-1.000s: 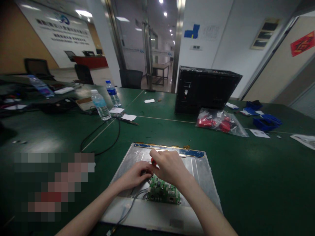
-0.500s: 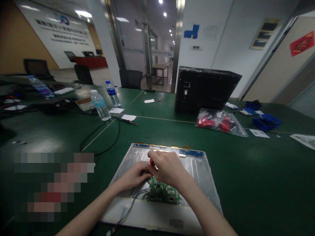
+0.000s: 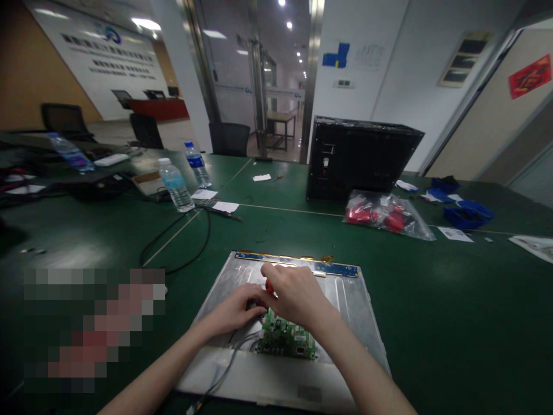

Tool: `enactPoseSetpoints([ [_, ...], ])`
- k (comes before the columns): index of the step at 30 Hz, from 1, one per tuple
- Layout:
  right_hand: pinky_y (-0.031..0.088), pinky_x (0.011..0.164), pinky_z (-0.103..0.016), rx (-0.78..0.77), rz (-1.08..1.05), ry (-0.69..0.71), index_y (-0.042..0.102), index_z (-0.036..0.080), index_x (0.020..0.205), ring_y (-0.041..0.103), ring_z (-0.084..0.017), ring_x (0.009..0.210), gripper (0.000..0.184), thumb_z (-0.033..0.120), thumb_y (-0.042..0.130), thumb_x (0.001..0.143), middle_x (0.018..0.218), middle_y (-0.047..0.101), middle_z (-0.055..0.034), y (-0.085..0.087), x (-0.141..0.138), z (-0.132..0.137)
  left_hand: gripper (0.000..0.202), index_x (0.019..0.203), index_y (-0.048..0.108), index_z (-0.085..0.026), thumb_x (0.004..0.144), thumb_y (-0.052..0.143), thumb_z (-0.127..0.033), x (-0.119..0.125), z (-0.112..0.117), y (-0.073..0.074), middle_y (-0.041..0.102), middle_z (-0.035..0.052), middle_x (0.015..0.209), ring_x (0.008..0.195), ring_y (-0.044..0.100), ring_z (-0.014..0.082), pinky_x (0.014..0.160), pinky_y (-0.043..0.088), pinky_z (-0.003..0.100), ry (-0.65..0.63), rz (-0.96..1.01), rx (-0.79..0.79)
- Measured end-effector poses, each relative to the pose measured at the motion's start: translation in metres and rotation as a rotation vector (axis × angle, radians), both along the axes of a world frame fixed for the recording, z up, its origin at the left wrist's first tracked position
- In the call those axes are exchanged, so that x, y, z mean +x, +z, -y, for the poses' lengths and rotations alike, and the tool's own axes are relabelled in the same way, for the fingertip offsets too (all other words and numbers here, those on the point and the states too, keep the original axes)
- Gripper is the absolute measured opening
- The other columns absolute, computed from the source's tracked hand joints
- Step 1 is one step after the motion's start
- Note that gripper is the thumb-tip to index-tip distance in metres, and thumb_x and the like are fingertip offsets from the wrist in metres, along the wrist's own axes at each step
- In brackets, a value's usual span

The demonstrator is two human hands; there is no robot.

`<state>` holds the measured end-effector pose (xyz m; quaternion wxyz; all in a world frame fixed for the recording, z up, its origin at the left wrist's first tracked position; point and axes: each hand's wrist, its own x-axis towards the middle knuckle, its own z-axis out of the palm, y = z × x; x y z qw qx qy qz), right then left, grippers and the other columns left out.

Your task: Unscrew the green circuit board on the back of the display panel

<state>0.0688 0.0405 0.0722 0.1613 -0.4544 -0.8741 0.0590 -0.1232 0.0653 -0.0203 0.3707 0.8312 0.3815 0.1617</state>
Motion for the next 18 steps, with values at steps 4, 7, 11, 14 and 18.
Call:
enactPoseSetpoints([
  [4, 0.028, 0.057, -0.025, 0.012, -0.037, 0.067, 0.049, 0.019, 0.099, 0.060, -0.017, 0.076, 0.018, 0.028, 0.056, 0.084, 0.089, 0.065, -0.0028, 0.0033, 0.0032, 0.0025, 0.008, 0.080, 0.067, -0.017, 0.080, 0.060, -0.021, 0.0009, -0.0003, 0.0006, 0.066, 0.0016, 0.080, 0.080, 0.058, 0.0170, 0.077, 0.042, 0.027, 0.007, -0.006, 0.004],
  [7, 0.030, 0.058, -0.025, -0.004, -0.044, 0.070, 0.048, 0.018, 0.103, 0.060, -0.016, 0.075, 0.023, 0.021, 0.055, 0.082, 0.089, 0.065, -0.0030, 0.0045, 0.0037, 0.0033, 0.009, 0.079, 0.069, -0.017, 0.080, 0.061, -0.020, 0.0016, -0.0002, 0.0020, 0.067, 0.0018, 0.081, 0.080, 0.058, 0.0168, 0.077, 0.042, 0.026, 0.010, -0.001, -0.006],
  [11, 0.028, 0.055, -0.026, -0.013, 0.001, 0.010, 0.048, 0.019, 0.101, 0.061, -0.017, 0.071, 0.018, 0.024, 0.054, 0.085, 0.083, 0.066, -0.0020, 0.0030, 0.0013, 0.0009, 0.010, 0.082, 0.070, -0.017, 0.080, 0.061, -0.020, 0.0019, -0.0004, 0.0036, 0.068, 0.0024, 0.082, 0.082, 0.059, 0.0178, 0.079, 0.043, 0.027, 0.006, -0.004, -0.023],
  [14, 0.027, 0.054, -0.026, 0.011, 0.030, 0.001, 0.050, 0.019, 0.094, 0.061, -0.018, 0.072, 0.016, 0.031, 0.057, 0.086, 0.083, 0.066, -0.0026, 0.0033, 0.0014, 0.0003, 0.011, 0.084, 0.070, -0.018, 0.081, 0.062, -0.023, 0.0015, -0.0003, 0.0041, 0.068, 0.0027, 0.084, 0.085, 0.059, 0.0188, 0.081, 0.042, 0.028, 0.016, -0.011, -0.020],
  [18, 0.031, 0.059, -0.026, 0.008, -0.022, 0.057, 0.049, 0.019, 0.100, 0.061, -0.017, 0.075, 0.018, 0.025, 0.056, 0.084, 0.087, 0.066, -0.0028, 0.0060, 0.0042, 0.0027, 0.010, 0.081, 0.070, -0.017, 0.082, 0.061, -0.022, 0.0017, 0.0003, 0.0051, 0.068, 0.0026, 0.082, 0.082, 0.059, 0.0182, 0.081, 0.042, 0.028, 0.004, -0.017, -0.012],
])
